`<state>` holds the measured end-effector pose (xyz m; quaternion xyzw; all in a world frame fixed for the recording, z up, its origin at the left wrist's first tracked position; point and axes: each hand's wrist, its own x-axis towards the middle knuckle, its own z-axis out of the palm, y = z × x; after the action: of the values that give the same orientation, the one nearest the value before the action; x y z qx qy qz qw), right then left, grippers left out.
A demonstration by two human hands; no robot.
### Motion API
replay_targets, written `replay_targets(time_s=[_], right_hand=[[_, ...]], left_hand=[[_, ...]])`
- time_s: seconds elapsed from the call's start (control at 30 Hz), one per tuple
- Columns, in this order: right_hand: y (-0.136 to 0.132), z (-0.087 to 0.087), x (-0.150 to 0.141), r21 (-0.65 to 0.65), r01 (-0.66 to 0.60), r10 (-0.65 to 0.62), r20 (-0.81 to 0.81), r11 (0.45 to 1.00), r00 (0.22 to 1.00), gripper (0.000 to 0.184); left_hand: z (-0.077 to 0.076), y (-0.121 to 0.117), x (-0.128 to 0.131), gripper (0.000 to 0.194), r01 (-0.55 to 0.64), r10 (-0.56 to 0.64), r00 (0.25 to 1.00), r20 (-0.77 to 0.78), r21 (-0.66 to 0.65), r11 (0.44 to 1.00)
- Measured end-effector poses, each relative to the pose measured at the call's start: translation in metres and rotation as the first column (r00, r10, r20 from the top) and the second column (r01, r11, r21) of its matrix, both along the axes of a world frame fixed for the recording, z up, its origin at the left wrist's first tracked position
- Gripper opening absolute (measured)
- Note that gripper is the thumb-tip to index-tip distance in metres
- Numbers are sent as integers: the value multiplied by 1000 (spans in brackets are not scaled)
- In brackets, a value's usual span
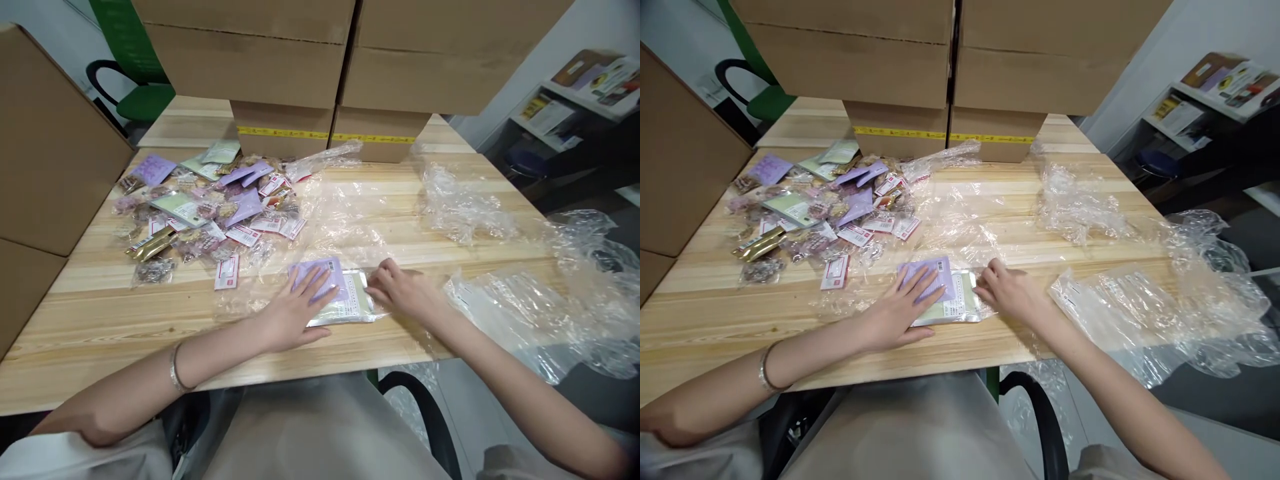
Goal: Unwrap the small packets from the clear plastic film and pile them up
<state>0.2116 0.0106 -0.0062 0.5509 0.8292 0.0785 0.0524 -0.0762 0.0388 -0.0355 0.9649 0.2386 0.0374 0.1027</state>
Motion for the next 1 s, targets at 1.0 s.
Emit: replay_targets(time_s=[1.0], right_hand=[[8,35,-3,-530,-401,-165,-733,747,660,42]], left_hand=[[77,27,-106,42,-319,345,937,-56,-541,778]])
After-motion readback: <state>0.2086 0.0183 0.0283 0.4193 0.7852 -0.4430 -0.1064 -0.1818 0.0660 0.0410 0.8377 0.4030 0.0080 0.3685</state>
